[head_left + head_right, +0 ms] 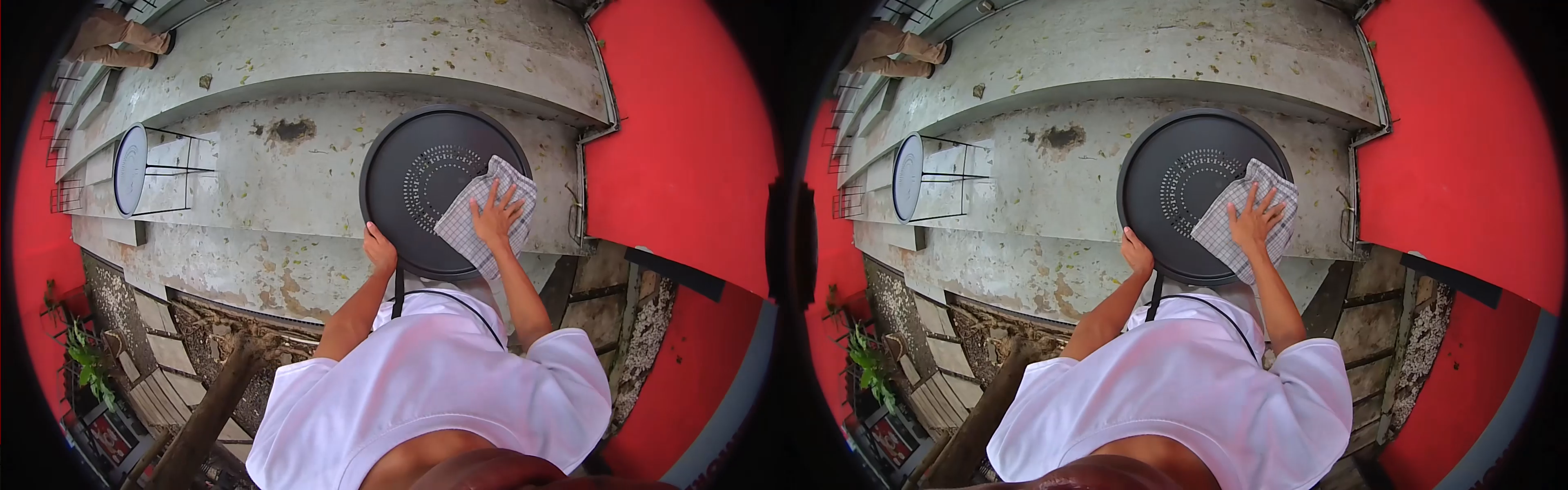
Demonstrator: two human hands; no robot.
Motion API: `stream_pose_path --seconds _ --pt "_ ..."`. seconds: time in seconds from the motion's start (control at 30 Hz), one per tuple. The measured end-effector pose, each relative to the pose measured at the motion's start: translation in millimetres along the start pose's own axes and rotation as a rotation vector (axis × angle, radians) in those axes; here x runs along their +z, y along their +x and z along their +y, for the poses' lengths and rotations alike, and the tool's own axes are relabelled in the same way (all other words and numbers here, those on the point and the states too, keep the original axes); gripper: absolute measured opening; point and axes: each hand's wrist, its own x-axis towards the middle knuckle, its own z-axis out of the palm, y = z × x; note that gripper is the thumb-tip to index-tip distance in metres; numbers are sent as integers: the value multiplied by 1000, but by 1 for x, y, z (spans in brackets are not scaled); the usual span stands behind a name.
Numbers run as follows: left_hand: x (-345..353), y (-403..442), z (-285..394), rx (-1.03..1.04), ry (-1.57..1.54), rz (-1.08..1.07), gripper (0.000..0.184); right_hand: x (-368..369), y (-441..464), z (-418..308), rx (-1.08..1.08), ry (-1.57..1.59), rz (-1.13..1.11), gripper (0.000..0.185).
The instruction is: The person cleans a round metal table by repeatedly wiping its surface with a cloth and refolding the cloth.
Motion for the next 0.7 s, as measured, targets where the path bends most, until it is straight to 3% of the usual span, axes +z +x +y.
stream_pose_path --seconds 0.23,0.4,0.53,0.6,0.63,0.7 --pt "1 1 -2 -2 11 36 61 -6 118 -102 -244 6 198 81" --pt "-2 -1 2 -13 12 19 59 19 59 -177 -780 20 227 73" --pt "1 -1 -9 10 6 27 59 23 -13 -167 -933 -10 125 70" --pt "0 1 -23 64 -11 -8 59 31 -36 -142 -855 35 140 68" --pt "-5 2 -26 -8 -61 -102 51 32 -41 -127 -736 62 176 66" --pt "-12 -2 -17 11 5 -37 48 31 -47 -91 -532 125 240 63"
